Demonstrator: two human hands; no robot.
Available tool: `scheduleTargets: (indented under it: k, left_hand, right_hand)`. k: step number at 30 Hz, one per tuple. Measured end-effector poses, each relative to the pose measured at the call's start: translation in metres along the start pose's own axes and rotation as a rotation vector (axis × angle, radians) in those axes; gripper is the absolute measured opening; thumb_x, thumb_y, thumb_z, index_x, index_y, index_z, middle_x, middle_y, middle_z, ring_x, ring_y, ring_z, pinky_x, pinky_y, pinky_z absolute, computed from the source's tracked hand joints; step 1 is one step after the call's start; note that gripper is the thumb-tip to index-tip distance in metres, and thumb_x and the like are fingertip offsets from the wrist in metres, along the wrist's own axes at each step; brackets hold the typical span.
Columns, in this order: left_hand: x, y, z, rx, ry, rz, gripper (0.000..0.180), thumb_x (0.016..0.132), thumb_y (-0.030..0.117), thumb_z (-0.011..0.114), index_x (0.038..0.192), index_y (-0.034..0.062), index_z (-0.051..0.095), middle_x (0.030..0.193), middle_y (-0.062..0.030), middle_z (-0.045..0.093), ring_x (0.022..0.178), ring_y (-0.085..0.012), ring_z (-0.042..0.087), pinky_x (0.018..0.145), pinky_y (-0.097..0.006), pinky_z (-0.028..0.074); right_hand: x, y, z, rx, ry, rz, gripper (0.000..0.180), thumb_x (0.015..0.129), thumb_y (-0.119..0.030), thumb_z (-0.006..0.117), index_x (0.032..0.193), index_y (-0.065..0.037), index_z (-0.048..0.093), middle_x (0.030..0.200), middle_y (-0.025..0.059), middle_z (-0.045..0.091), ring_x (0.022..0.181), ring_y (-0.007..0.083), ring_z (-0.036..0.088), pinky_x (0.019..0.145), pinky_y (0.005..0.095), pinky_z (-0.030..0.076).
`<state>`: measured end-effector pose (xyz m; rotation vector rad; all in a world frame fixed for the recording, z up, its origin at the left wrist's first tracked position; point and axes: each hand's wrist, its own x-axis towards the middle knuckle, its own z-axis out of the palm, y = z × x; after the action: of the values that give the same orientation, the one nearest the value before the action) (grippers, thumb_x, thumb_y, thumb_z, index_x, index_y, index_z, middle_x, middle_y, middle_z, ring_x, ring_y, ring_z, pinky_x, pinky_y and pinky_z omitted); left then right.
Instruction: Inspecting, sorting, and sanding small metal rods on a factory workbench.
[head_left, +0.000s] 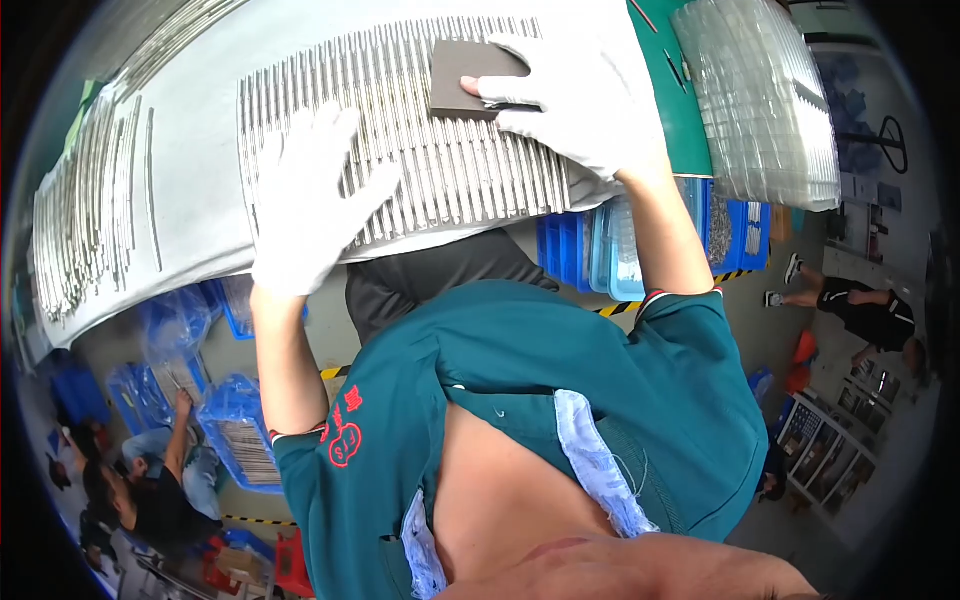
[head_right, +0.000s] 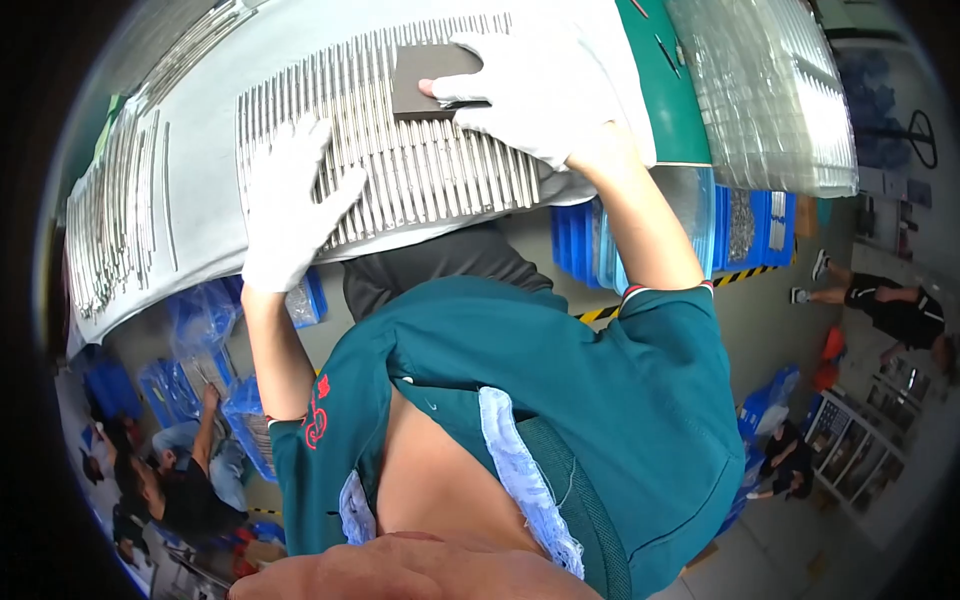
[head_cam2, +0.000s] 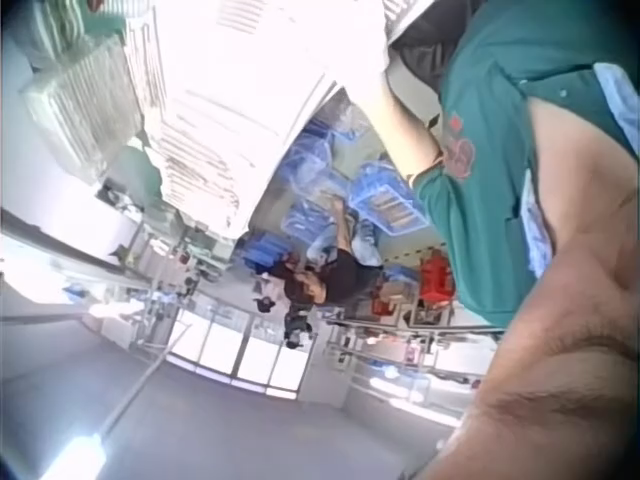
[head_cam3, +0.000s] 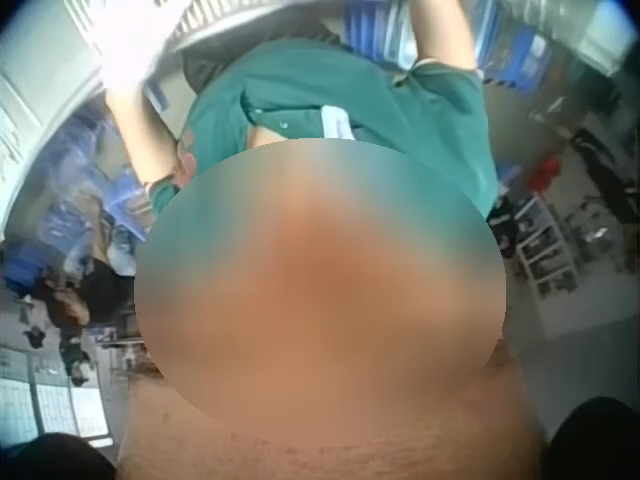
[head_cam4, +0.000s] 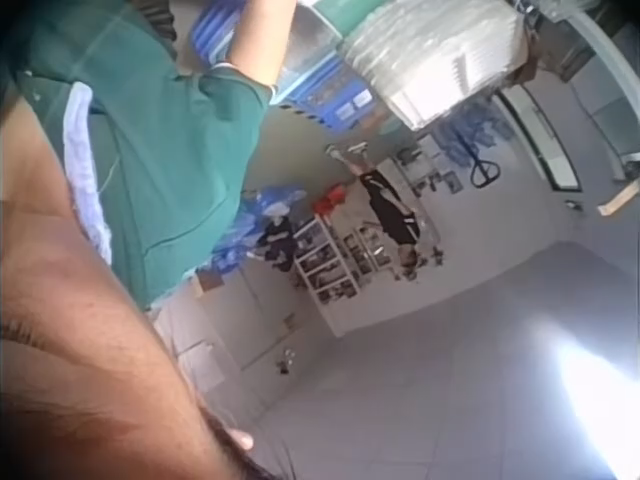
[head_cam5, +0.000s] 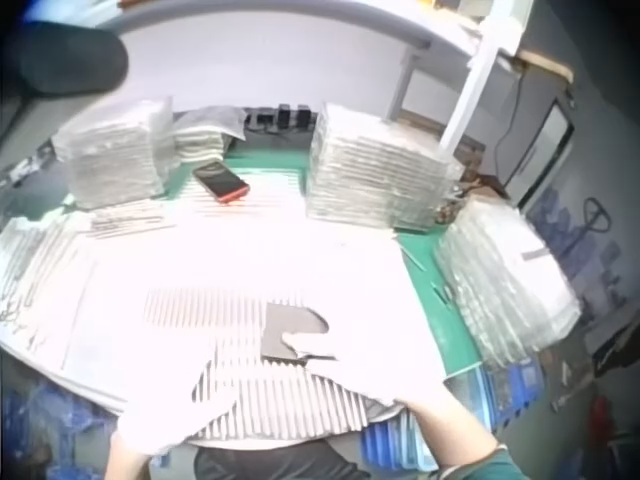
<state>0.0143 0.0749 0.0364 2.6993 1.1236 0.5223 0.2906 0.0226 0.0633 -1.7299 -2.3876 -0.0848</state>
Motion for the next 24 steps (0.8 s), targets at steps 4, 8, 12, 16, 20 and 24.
scheduleTargets:
  k: [4,8,12,16,20,24]
  left_hand:
    - [0.013,0.016,0.007,0.045,-0.071,0.154,0.054,0.083,0.044,0.057,0.12,0.0047,0.058,0.126,-0.0193,0.054,0.119,-0.0336,0.047,0.107,-0.046,0.023]
    - [0.018,0.029,0.015,0.05,-0.054,0.17,0.053,0.084,0.044,0.056,0.121,0.0061,0.058,0.126,-0.0184,0.054,0.119,-0.0325,0.047,0.107,-0.047,0.024]
    - [0.023,0.035,0.011,-0.089,-0.073,0.208,0.052,0.082,0.042,0.059,0.118,0.0056,0.058,0.124,-0.0164,0.054,0.118,-0.0308,0.048,0.107,-0.047,0.024]
    - [0.023,0.012,-0.004,0.102,-0.044,0.095,0.06,0.076,0.046,0.065,0.114,-0.0006,0.058,0.124,-0.0173,0.054,0.12,-0.0319,0.046,0.106,-0.047,0.023]
    - [0.021,0.018,0.002,0.103,-0.156,0.102,0.071,0.076,0.052,0.061,0.12,-0.0026,0.054,0.13,-0.0199,0.05,0.124,-0.0336,0.043,0.107,-0.048,0.021]
    - [0.021,0.024,0.007,0.079,-0.104,0.103,0.072,0.076,0.053,0.061,0.121,-0.0023,0.054,0.128,-0.0195,0.051,0.123,-0.0332,0.044,0.107,-0.047,0.021]
  right_hand:
    - [-0.011,0.016,0.001,0.263,-0.02,0.053,0.033,0.081,-0.037,0.06,0.114,-0.035,0.064,0.125,0.0058,0.054,0.11,0.0244,0.052,0.091,0.0374,0.04]
    - [-0.022,0.027,-0.016,0.077,-0.076,0.0,0.038,0.079,-0.027,0.064,0.117,-0.026,0.065,0.134,0.0082,0.048,0.121,0.0273,0.044,0.101,0.0384,0.036]
    - [-0.043,0.042,-0.021,0.112,-0.037,0.111,0.039,0.078,-0.026,0.065,0.117,-0.023,0.065,0.133,0.0086,0.047,0.117,0.0282,0.045,0.101,0.0373,0.036]
    - [-0.07,0.053,-0.04,0.184,-0.107,0.187,0.038,0.074,-0.027,0.064,0.112,-0.019,0.068,0.126,0.0124,0.051,0.102,0.0306,0.049,0.093,0.0374,0.038]
    - [-0.08,0.05,-0.042,0.194,-0.121,0.165,0.039,0.071,-0.022,0.066,0.11,-0.019,0.069,0.125,0.012,0.051,0.103,0.0314,0.048,0.094,0.0376,0.037]
    - [-0.055,0.033,-0.026,0.275,-0.097,0.056,0.039,0.073,-0.023,0.068,0.112,-0.022,0.068,0.126,0.0105,0.052,0.107,0.0297,0.052,0.093,0.0387,0.041]
